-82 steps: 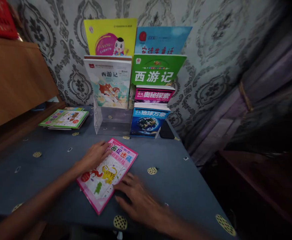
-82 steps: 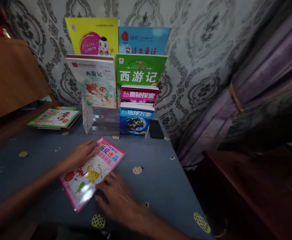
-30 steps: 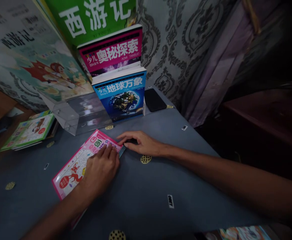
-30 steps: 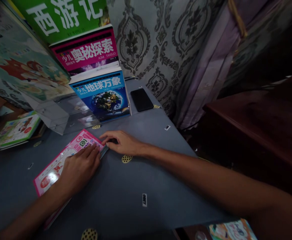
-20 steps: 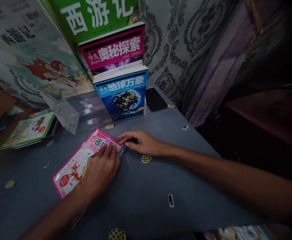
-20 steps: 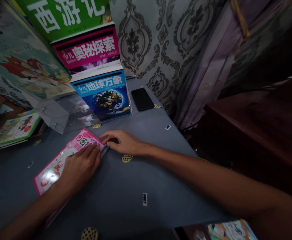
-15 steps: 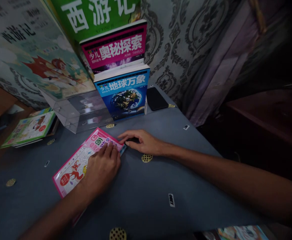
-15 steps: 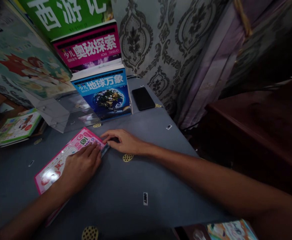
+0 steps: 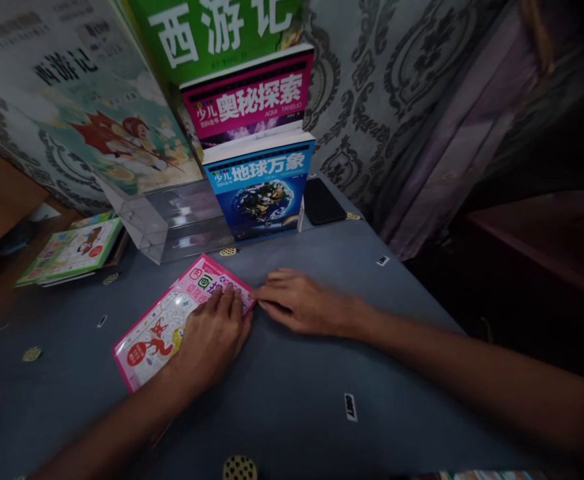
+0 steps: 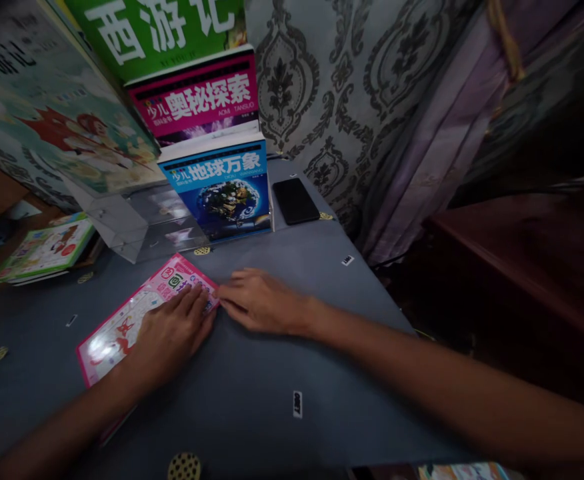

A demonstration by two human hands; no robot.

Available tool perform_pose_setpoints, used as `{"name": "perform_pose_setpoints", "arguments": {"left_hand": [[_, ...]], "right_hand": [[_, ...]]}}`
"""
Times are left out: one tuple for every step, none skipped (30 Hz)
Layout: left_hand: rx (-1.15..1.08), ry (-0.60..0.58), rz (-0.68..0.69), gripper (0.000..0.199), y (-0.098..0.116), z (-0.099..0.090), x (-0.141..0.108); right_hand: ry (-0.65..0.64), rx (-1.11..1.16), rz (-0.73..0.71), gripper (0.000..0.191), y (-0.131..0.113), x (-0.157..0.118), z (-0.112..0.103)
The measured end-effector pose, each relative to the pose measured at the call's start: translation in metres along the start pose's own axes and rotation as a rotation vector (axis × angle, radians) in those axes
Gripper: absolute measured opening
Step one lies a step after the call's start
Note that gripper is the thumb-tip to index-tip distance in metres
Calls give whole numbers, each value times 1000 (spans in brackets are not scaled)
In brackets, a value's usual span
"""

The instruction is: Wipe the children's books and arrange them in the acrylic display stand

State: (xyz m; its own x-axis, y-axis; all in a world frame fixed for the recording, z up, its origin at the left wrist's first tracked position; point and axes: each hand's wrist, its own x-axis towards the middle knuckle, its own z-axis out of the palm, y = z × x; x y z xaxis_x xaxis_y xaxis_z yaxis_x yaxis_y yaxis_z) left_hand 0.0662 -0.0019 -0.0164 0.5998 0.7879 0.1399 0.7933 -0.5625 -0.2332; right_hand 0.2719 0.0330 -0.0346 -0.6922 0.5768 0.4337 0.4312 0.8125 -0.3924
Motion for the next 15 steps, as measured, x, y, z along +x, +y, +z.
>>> {"name": "perform_pose_setpoints", "arguments": {"left_hand": [[-14,-4,-5,36,-1,-1,0],[-25,-8,-9,35,-1,-1,0],[-32,-13,-12,34,-2,-2,-1],[-35,-18,-11,34,-3,-3,-1],[-34,-22,-7,34,-4,-3,-1],[-29,-26,-3,34,-5,-4,-1],[-25,-32,0,34,-5,-5,-1],[-19,-38,-3,34,-6,-5,-1],[-14,-45,-9,35,-7,-5,-1],[-11,-53,-17,35,-8,-5,-1],[-8,-60,-26,35,-9,-5,-1],[-4,-64,-34,35,-10,-5,-1],[1,-65,-40,34,-11,-5,-1],[6,-61,-44,34,-12,-4,-1],[9,-56,-46,34,-13,-4,-1]], "right_hand": [[-21,-59,-4,27,-4,-1,1],[-44,-112,-1,27,-9,-3,2],[-64,-157,9,26,-14,-4,4],[-73,-192,21,25,-19,-5,5],[-77,-219,34,24,-24,-6,7],[-76,-240,45,23,-28,-7,8],[-73,-258,51,22,-31,-7,10],[-71,-272,56,23,-32,-7,11],[-72,-283,56,25,-33,-6,11],[-77,-290,57,27,-32,-5,12],[-82,-295,62,28,-31,-3,12],[-86,-294,69,29,-29,-1,12],[-89,-289,80,30,-26,1,12],[-90,-281,92,31,-23,4,12],[-94,-273,103,32,-20,7,11]]}}
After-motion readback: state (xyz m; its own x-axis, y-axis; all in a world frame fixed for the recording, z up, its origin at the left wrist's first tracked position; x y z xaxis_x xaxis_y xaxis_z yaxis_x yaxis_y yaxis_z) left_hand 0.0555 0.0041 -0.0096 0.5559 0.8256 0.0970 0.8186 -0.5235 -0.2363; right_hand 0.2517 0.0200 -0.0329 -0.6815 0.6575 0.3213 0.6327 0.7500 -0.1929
